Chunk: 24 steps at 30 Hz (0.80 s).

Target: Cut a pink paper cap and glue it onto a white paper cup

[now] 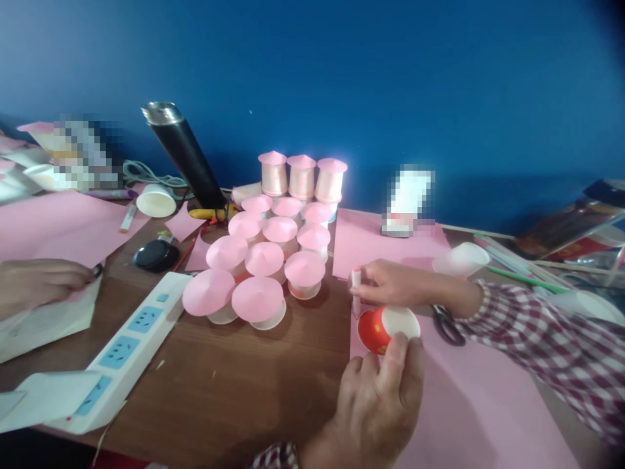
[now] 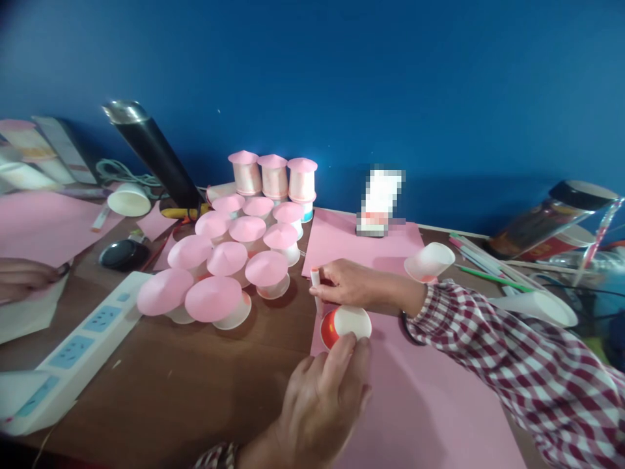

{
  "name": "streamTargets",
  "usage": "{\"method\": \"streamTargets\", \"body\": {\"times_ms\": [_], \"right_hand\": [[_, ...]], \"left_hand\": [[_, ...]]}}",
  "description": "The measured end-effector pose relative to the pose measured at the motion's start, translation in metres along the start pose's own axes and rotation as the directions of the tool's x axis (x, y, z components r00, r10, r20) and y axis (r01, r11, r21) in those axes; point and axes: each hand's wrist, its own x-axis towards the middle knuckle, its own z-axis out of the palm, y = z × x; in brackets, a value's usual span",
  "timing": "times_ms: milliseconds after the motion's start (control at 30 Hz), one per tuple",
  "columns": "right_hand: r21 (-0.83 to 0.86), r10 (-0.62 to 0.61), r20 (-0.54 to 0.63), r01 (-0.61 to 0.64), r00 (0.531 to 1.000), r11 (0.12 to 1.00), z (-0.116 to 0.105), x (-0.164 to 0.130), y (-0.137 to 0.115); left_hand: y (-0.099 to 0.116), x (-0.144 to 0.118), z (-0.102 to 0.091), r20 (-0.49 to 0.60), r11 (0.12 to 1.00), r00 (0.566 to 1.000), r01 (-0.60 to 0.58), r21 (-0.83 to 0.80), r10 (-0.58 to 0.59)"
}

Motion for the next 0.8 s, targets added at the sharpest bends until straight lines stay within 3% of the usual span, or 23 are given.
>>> {"method": "streamTargets", "body": {"times_ms": [433,800], "right_hand": [[0.034,0.01,-0.012,-0.01,1.0,0.999,-0.003,0.0,0.006],[-0.055,0.067,-0.154,-0.077,0.986,0.996,-0.006,-0.028,0.016]], "left_hand": [[0.002,0.001,-0.002,0.015,1.0,1.0,0.027,0.007,-0.027],[0.0,-0.004,0.001,-0.03,1.0,1.0,-0.007,0.012,0.007]]}}
